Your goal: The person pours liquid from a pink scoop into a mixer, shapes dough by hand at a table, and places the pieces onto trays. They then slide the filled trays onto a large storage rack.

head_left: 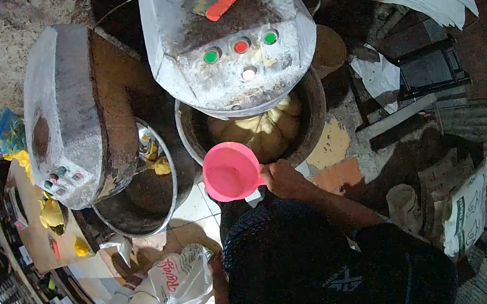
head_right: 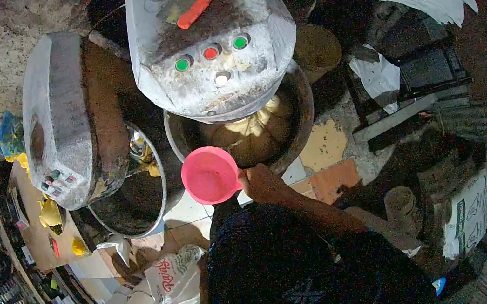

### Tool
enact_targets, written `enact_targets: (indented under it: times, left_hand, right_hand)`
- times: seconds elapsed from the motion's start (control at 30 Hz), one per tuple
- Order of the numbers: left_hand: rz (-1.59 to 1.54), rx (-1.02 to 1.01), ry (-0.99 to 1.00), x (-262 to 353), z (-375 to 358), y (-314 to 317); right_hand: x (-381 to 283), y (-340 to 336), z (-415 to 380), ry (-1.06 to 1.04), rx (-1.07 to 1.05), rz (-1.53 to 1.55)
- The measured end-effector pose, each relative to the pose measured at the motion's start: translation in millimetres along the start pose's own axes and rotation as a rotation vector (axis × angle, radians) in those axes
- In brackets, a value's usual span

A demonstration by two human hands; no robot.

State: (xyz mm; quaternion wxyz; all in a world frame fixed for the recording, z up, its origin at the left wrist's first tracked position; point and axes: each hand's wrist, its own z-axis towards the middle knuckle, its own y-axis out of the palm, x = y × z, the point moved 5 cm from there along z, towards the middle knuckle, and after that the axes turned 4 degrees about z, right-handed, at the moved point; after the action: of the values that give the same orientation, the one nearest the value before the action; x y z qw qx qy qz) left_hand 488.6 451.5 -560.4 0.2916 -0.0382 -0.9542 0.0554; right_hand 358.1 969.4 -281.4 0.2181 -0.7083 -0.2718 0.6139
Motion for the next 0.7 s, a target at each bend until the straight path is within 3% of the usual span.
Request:
enact_targets:
  times: [0.03,0.1,0.13,0.17,0.2,0.23,0.27,0.33,0.4,0.47,0.53,0.57,0.6,0.67,0.7]
  left_hand:
    - [-0.006,0.002,0.000,3.6,-1.7,-1.2]
    - [1.370,-0.012,0.671,54.1,-26.4,17.6]
    - [1.365,-0.009,0.670,61.3,-34.6,20.5]
    - [0.921,0.022,0.353,59.8,-36.5,12.2]
    - [0.469,0.048,0.047,47.1,-38.0,8.5]
    - [0.869,0.092,0.619,39.2,-20.5,5.7]
    - [0.856,0.100,0.614,31.6,-16.0,-1.7]
    - [1.343,0.070,0.424,17.1,-9.6,-7.1]
    - [1.482,-0.141,0.297,20.3,-13.2,-7.9]
    - [0.971,0.034,0.240,16.5,-21.8,-24.9]
    - [1.084,0.034,0.569,48.2,-52.1,-10.4]
    - [1.178,0.065,0.394,44.7,-36.5,-10.6]
    - [1.162,0.071,0.396,40.8,-35.6,-6.9]
    - [0.747,0.258,-0.045,29.1,-36.2,-12.4]
    - [1.156,0.200,0.116,28.8,-22.8,-22.3]
  right_hand:
    - [-6.6,-5.6,-2.3,-0.099,0.091,-0.071]
    - [-15.5,-13.1,-0.6,-0.203,0.178,-0.145]
    - [-8.9,-11.3,6.1,-0.039,0.089,0.033]
    - [-1.5,-7.9,8.6,0.127,-0.002,0.208]
    - [-0.7,-8.1,7.7,0.123,-0.008,0.202]
    - [-5.5,-10.9,5.5,-0.001,0.071,0.064]
    - [-11.1,-12.7,3.1,-0.129,0.147,-0.072]
    - [-4.0,-5.4,2.6,-0.118,0.137,-0.027]
    - [0.7,-2.1,5.8,-0.109,0.118,0.016]
    - [9.5,1.2,10.4,0.059,0.065,0.084]
    - [-6.4,-11.6,15.3,0.022,0.047,0.037]
    - [-16.7,-18.3,18.4,-0.004,0.046,0.001]
    - [-25.0,-23.3,20.5,-0.016,0.041,-0.009]
    - [-45.5,-38.9,25.2,-0.143,0.132,-0.097]
    - [-64.2,-43.5,21.7,-0.435,0.249,-0.408]
